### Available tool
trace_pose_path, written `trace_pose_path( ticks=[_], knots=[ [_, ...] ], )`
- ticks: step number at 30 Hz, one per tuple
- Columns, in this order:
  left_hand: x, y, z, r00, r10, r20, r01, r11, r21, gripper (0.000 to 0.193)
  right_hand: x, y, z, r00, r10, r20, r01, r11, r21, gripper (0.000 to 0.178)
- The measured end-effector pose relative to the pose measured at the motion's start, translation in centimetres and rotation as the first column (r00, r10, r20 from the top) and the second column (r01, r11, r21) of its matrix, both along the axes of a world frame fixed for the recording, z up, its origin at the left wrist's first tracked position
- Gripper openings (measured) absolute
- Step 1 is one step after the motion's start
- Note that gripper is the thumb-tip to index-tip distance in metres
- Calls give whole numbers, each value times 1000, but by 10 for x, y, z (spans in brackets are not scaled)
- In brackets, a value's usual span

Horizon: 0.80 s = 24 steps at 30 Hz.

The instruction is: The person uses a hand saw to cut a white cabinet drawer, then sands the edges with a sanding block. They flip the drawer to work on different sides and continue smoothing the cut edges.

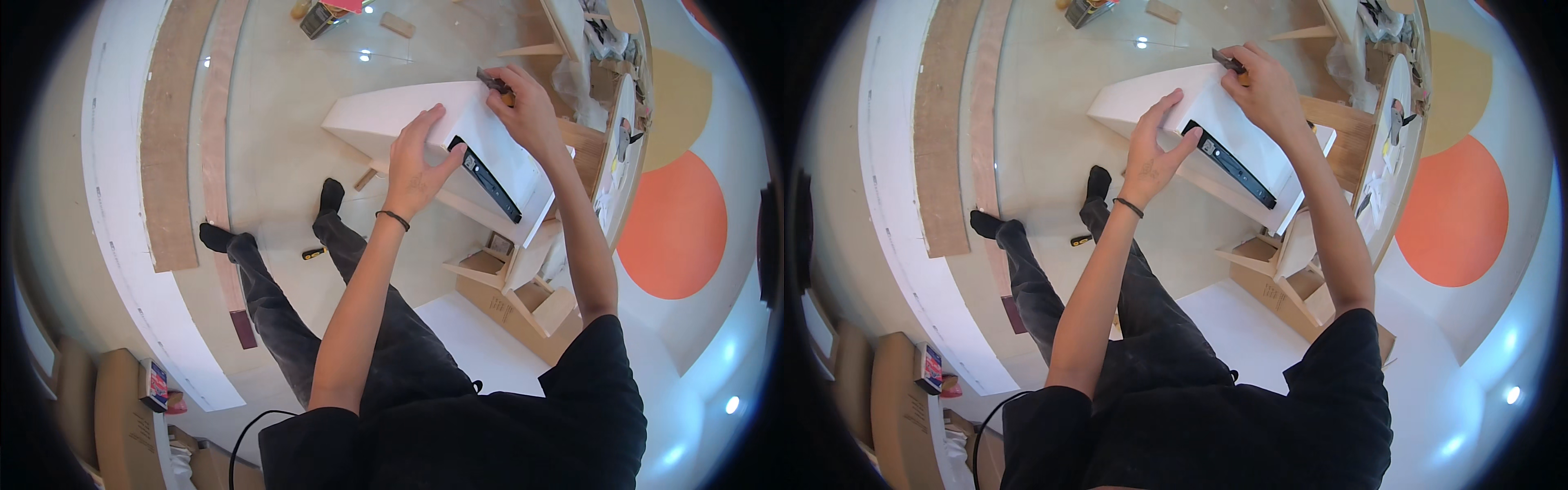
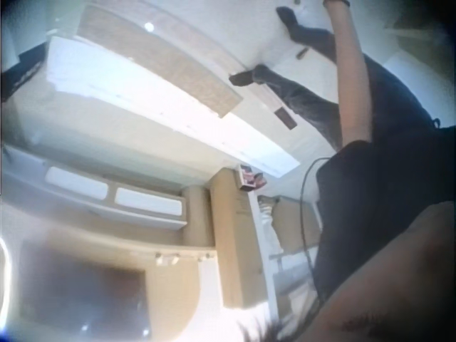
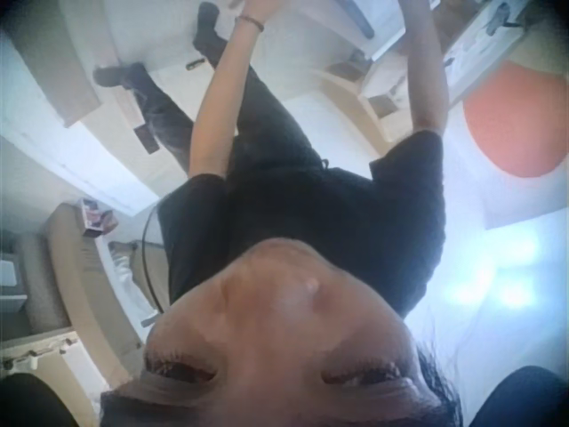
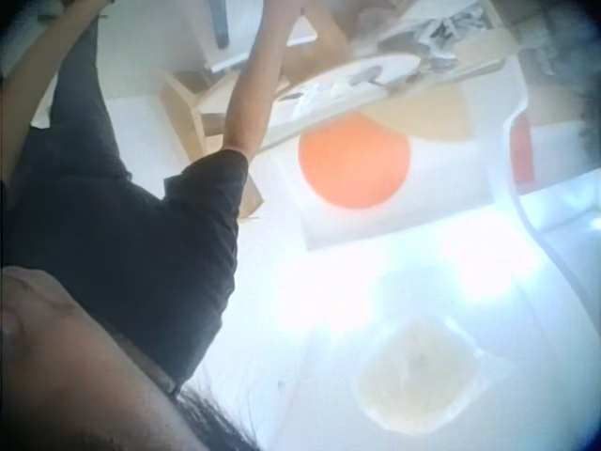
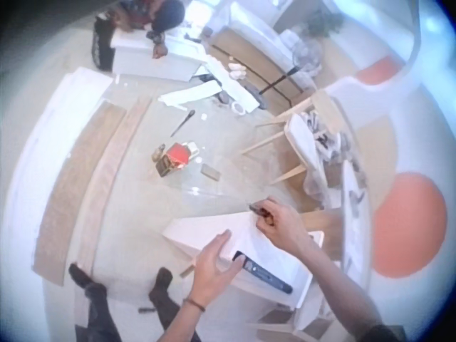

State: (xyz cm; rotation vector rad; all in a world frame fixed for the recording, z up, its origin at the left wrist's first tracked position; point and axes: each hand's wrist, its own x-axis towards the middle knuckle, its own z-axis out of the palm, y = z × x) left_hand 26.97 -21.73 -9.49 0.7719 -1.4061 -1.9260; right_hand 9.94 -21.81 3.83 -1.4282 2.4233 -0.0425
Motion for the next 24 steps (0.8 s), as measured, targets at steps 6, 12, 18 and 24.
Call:
trace_pose_path(
  ticks=[6,12,18,24],
  knots=[
    [-8,-8,-10,999,52,-14,-52,999,7,58,3,-6,4,987,35,-157,-16,993,116,28],
    [-10,-2,-10,998,62,-4,-62,997,36,58,3,-4,-1,979,39,-200,-28,998,58,23],
    [-10,-1,-14,999,36,3,-37,998,56,60,4,-3,-10,963,37,-268,-19,997,68,21],
    [-9,-2,-11,999,32,4,-32,996,81,60,7,-12,-1,932,140,-335,-75,977,202,23]
  ],
)
